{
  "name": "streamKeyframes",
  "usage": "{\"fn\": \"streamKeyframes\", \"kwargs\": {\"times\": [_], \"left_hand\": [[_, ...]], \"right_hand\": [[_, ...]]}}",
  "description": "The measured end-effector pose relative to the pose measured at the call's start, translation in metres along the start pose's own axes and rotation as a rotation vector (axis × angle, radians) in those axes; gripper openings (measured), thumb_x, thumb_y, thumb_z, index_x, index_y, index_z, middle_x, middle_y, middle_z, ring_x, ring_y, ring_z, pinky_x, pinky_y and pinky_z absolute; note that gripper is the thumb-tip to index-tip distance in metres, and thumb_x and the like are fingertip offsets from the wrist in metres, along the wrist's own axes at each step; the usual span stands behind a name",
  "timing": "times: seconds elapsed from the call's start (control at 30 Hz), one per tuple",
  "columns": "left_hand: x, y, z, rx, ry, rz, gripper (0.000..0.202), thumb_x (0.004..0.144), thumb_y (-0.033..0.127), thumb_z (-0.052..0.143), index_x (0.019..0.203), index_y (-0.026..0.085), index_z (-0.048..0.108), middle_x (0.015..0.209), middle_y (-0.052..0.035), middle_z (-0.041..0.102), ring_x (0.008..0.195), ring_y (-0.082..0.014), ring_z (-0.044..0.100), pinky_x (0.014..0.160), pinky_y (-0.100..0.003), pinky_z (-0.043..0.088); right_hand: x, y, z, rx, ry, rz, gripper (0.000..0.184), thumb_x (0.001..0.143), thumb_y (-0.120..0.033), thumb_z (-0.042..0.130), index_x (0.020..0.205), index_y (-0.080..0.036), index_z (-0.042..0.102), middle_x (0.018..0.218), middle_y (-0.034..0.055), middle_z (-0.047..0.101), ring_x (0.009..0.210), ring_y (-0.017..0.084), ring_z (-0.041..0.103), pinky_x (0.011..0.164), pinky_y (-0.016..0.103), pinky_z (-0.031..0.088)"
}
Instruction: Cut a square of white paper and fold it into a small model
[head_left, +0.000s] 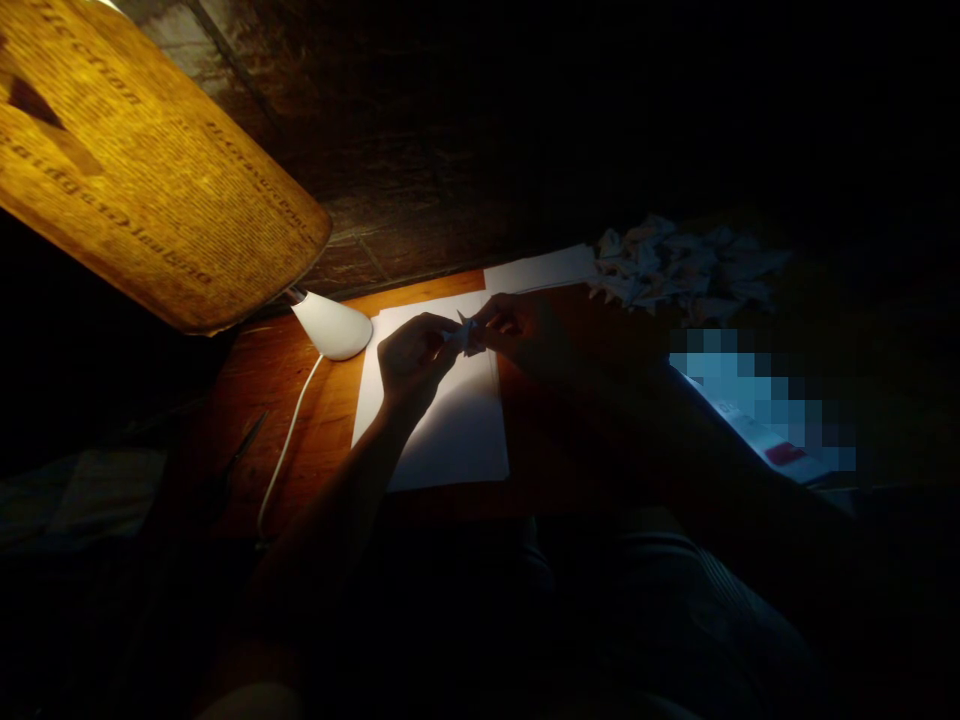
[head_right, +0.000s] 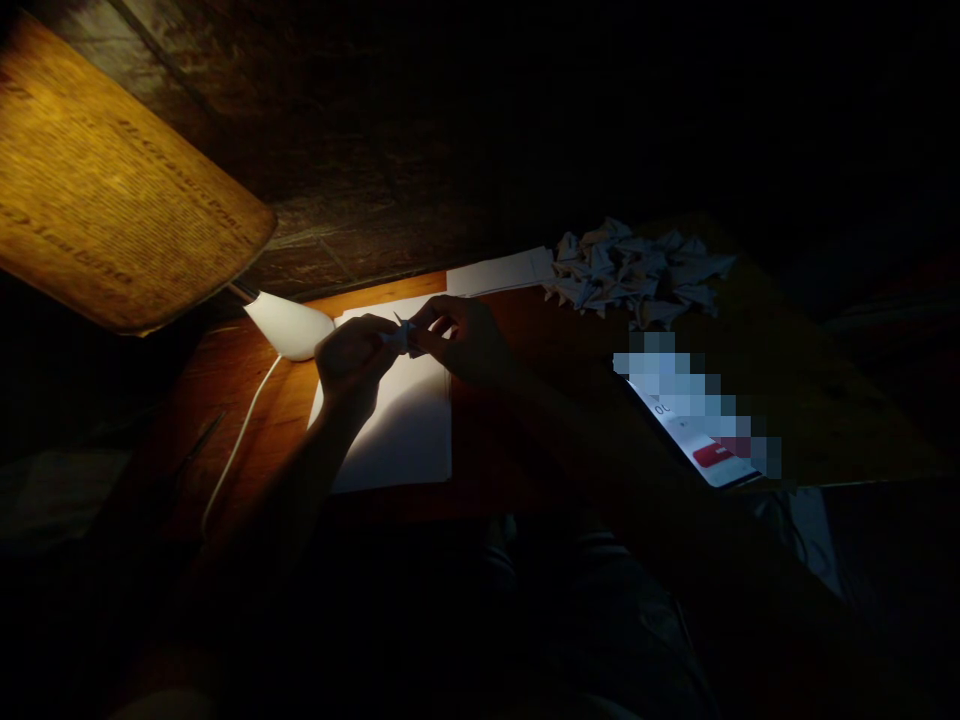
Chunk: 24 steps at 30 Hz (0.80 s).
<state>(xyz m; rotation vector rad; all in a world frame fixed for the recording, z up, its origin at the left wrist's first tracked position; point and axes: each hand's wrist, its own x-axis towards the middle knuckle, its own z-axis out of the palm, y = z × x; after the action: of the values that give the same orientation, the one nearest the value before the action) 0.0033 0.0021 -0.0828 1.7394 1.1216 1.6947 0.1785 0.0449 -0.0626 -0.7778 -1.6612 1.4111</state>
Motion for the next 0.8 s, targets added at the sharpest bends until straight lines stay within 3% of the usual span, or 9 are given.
{"fn": "streamKeyframes", "kwargs": {"times": [0.47, 0.63, 0.8], "left_hand": [[0.001, 0.001, -0.001, -0.006, 0.003, -0.032, 0.019, 0.079, 0.030, 0.085, 0.085, 0.020, 0.071, 0.075, 0.0000, 0.072, 0.066, -0.0120, 0.070, 0.062, -0.026, 0.060], [0.002, -0.001, -0.001, -0.022, 0.027, -0.009, 0.017, 0.079, 0.028, 0.086, 0.085, 0.021, 0.072, 0.074, 0.0008, 0.072, 0.065, -0.0110, 0.068, 0.062, -0.025, 0.058], [0.004, 0.001, -0.001, 0.003, 0.048, 0.001, 0.017, 0.076, 0.026, 0.087, 0.082, 0.020, 0.073, 0.075, 0.0004, 0.071, 0.069, -0.0109, 0.068, 0.063, -0.023, 0.057]], "right_hand": [[-0.002, -0.002, 0.004, -0.108, 0.059, -0.056, 0.020, 0.083, -0.042, 0.081, 0.081, -0.025, 0.071, 0.079, 0.0022, 0.076, 0.077, 0.019, 0.070, 0.064, 0.031, 0.054], [-0.006, -0.010, 0.002, -0.182, 0.050, -0.112, 0.025, 0.081, -0.047, 0.082, 0.082, -0.025, 0.070, 0.090, 0.0041, 0.077, 0.081, 0.021, 0.069, 0.069, 0.035, 0.056], [-0.002, 0.002, 0.003, -0.146, 0.075, -0.199, 0.033, 0.080, -0.053, 0.081, 0.078, -0.024, 0.067, 0.090, 0.0044, 0.075, 0.076, 0.019, 0.069, 0.070, 0.034, 0.057]]}}
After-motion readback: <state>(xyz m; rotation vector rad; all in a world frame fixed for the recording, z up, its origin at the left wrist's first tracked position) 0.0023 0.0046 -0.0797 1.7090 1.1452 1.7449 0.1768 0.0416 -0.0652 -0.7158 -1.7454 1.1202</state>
